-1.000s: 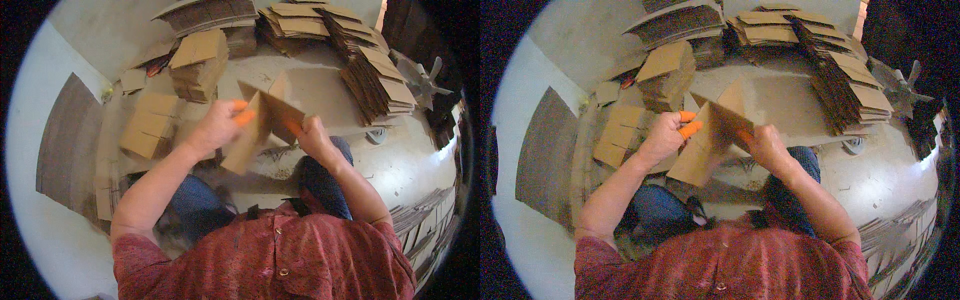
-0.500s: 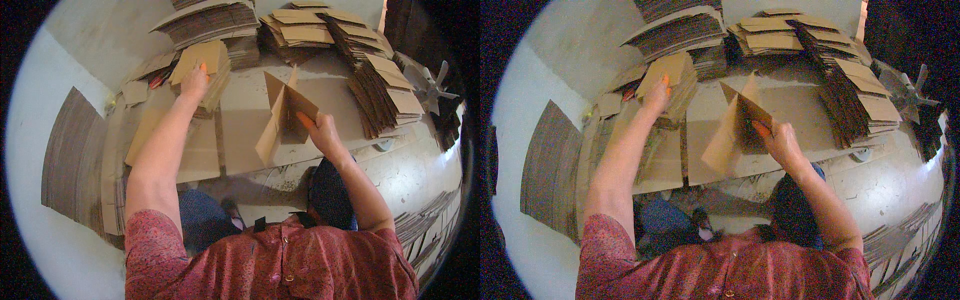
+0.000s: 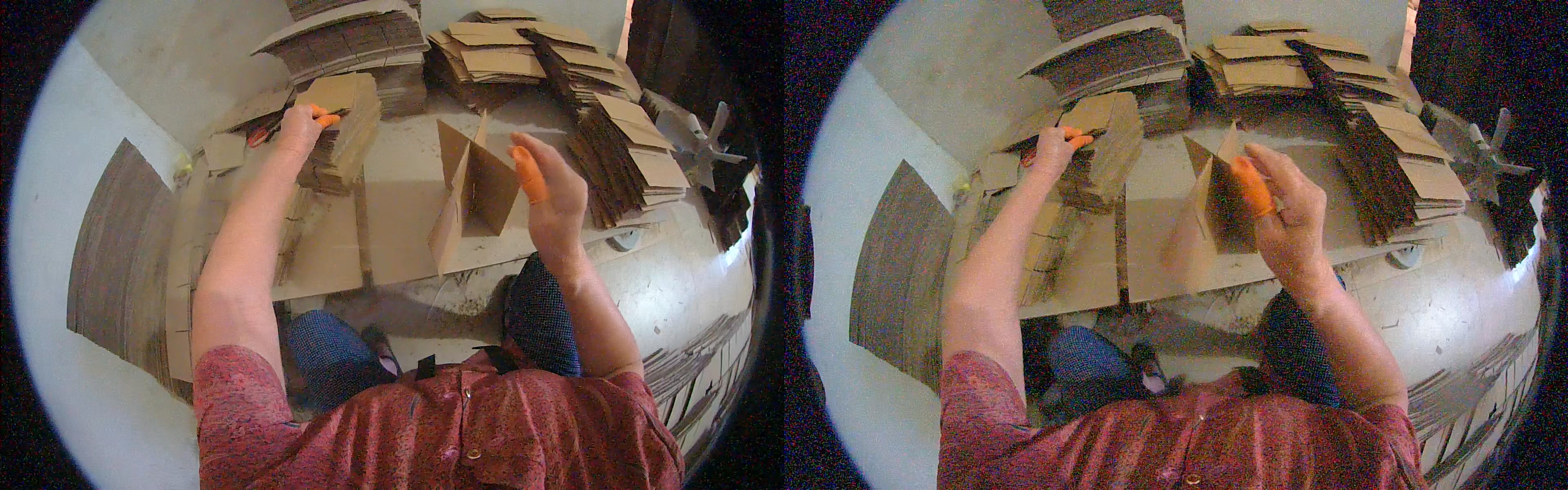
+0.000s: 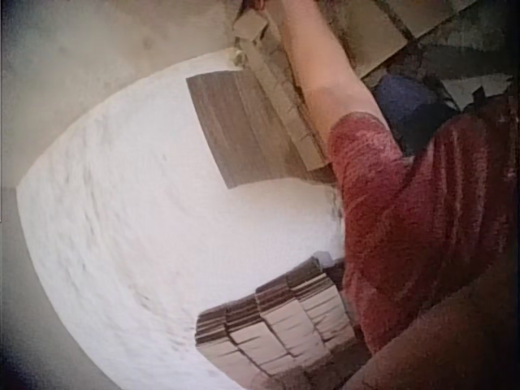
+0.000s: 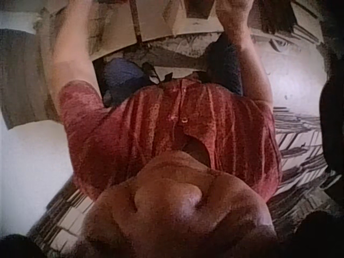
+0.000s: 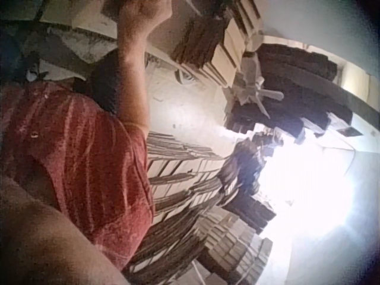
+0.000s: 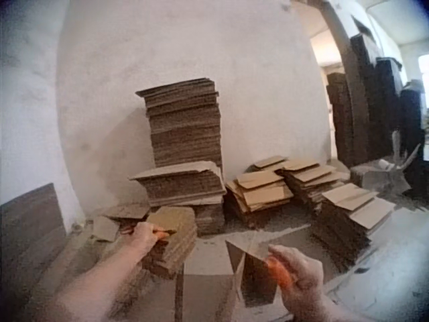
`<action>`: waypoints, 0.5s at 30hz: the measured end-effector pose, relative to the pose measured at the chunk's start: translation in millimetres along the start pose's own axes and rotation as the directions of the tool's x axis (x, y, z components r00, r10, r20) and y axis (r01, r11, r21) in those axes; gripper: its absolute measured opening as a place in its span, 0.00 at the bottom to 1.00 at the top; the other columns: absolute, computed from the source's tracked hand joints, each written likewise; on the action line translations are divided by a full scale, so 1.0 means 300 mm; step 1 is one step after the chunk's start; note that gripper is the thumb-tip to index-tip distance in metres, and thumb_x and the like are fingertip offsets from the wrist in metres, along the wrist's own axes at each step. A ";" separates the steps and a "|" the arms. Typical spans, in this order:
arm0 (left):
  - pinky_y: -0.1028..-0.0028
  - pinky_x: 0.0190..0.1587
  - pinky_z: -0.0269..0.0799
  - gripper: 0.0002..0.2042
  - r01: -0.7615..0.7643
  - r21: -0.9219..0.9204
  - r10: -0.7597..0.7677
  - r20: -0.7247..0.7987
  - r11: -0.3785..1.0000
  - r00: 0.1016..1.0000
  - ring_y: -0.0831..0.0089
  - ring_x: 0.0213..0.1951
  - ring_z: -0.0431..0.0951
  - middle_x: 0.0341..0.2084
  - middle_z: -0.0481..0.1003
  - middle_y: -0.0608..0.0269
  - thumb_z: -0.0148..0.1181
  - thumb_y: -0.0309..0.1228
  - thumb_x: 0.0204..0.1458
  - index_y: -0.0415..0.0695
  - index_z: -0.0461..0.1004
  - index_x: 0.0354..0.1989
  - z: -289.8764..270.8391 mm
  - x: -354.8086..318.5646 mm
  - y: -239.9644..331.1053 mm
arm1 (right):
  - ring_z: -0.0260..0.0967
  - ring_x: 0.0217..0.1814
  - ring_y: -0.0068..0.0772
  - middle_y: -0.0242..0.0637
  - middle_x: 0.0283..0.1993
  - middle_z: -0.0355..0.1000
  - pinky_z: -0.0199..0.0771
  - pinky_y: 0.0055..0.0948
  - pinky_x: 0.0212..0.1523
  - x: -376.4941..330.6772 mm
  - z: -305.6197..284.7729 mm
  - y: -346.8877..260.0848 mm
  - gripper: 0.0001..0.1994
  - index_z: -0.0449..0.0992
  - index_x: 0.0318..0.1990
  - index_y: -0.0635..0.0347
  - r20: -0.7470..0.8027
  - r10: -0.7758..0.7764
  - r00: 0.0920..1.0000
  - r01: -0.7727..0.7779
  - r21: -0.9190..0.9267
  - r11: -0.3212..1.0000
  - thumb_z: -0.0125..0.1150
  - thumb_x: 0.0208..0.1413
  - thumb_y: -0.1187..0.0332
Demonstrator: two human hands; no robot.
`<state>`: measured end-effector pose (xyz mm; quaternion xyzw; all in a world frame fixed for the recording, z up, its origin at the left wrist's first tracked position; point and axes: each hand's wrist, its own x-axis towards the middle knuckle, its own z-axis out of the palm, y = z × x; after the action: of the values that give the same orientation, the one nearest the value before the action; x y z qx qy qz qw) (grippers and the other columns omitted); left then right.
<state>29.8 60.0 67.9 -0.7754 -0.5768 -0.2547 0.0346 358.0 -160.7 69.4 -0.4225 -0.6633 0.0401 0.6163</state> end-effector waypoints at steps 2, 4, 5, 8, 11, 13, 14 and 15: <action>0.74 0.32 0.67 0.12 0.084 -0.142 -0.081 0.027 0.986 0.996 0.73 0.27 0.74 0.27 0.77 0.56 0.62 0.36 0.44 0.40 0.78 0.33 -0.006 0.004 -0.027 | 0.72 0.40 0.32 0.44 0.39 0.72 0.70 0.24 0.40 -0.001 0.001 -0.015 0.12 0.70 0.45 0.66 0.062 0.069 0.996 -0.072 0.038 0.997 0.52 0.53 0.73; 0.73 0.28 0.66 0.11 0.185 -0.313 -0.185 0.028 0.932 0.982 0.75 0.25 0.73 0.22 0.77 0.55 0.62 0.34 0.43 0.42 0.78 0.33 -0.047 0.002 -0.069 | 0.70 0.44 0.29 0.40 0.42 0.72 0.68 0.22 0.43 -0.007 0.001 -0.016 0.12 0.70 0.45 0.66 0.146 0.171 0.974 -0.186 0.094 0.978 0.48 0.56 0.72; 0.75 0.29 0.67 0.10 0.091 -0.256 -0.125 -0.120 0.962 0.985 0.78 0.26 0.73 0.23 0.77 0.56 0.60 0.32 0.45 0.42 0.77 0.35 -0.070 -0.010 -0.091 | 0.71 0.41 0.30 0.40 0.40 0.72 0.69 0.23 0.41 -0.001 0.006 -0.028 0.12 0.70 0.45 0.66 0.153 0.243 0.958 -0.271 0.206 0.940 0.49 0.56 0.71; 0.76 0.33 0.69 0.09 -0.102 -0.384 -0.045 -0.356 0.918 0.933 0.74 0.28 0.75 0.25 0.77 0.57 0.57 0.28 0.47 0.42 0.77 0.37 -0.141 -0.088 0.134 | 0.72 0.36 0.32 0.39 0.36 0.72 0.72 0.25 0.36 0.024 0.015 -0.058 0.12 0.71 0.45 0.65 0.241 0.473 0.847 -0.528 0.475 0.704 0.51 0.55 0.70; 0.73 0.43 0.70 0.13 -0.500 -0.350 0.361 -0.393 0.792 0.846 0.66 0.40 0.75 0.38 0.75 0.56 0.57 0.25 0.45 0.41 0.74 0.42 -0.100 -0.239 0.365 | 0.71 0.36 0.30 0.38 0.37 0.72 0.71 0.26 0.37 0.059 0.010 -0.054 0.13 0.70 0.45 0.67 0.433 0.554 0.711 -0.664 0.671 0.329 0.51 0.55 0.69; 0.70 0.48 0.68 0.18 -0.687 -0.341 0.593 -0.348 0.641 0.726 0.62 0.45 0.73 0.44 0.72 0.55 0.60 0.25 0.42 0.39 0.71 0.45 -0.099 -0.364 0.511 | 0.70 0.37 0.28 0.39 0.37 0.72 0.71 0.26 0.39 0.055 0.011 -0.003 0.14 0.70 0.44 0.69 0.523 0.481 0.703 -0.633 0.769 0.089 0.51 0.55 0.68; 0.69 0.50 0.67 0.20 -0.733 -0.370 0.661 -0.321 0.571 0.678 0.62 0.46 0.72 0.46 0.71 0.54 0.61 0.26 0.41 0.38 0.70 0.46 -0.102 -0.421 0.553 | 0.70 0.38 0.28 0.39 0.37 0.72 0.70 0.25 0.39 0.056 0.009 -0.009 0.13 0.70 0.44 0.69 0.470 0.522 0.712 -0.620 0.769 0.154 0.51 0.55 0.69; 0.69 0.50 0.66 0.20 -0.681 -0.389 0.574 -0.367 0.620 0.732 0.61 0.47 0.72 0.46 0.71 0.53 0.61 0.26 0.41 0.38 0.70 0.46 -0.099 -0.462 0.596 | 0.70 0.39 0.27 0.38 0.38 0.72 0.69 0.25 0.40 0.056 -0.004 -0.005 0.13 0.70 0.45 0.68 0.397 0.569 0.720 -0.604 0.763 0.231 0.51 0.55 0.69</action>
<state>154.0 -131.4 76.5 -0.8781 -0.1742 -0.4451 -0.0203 360.3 -152.1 83.8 -0.2737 -0.3535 0.5973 0.6659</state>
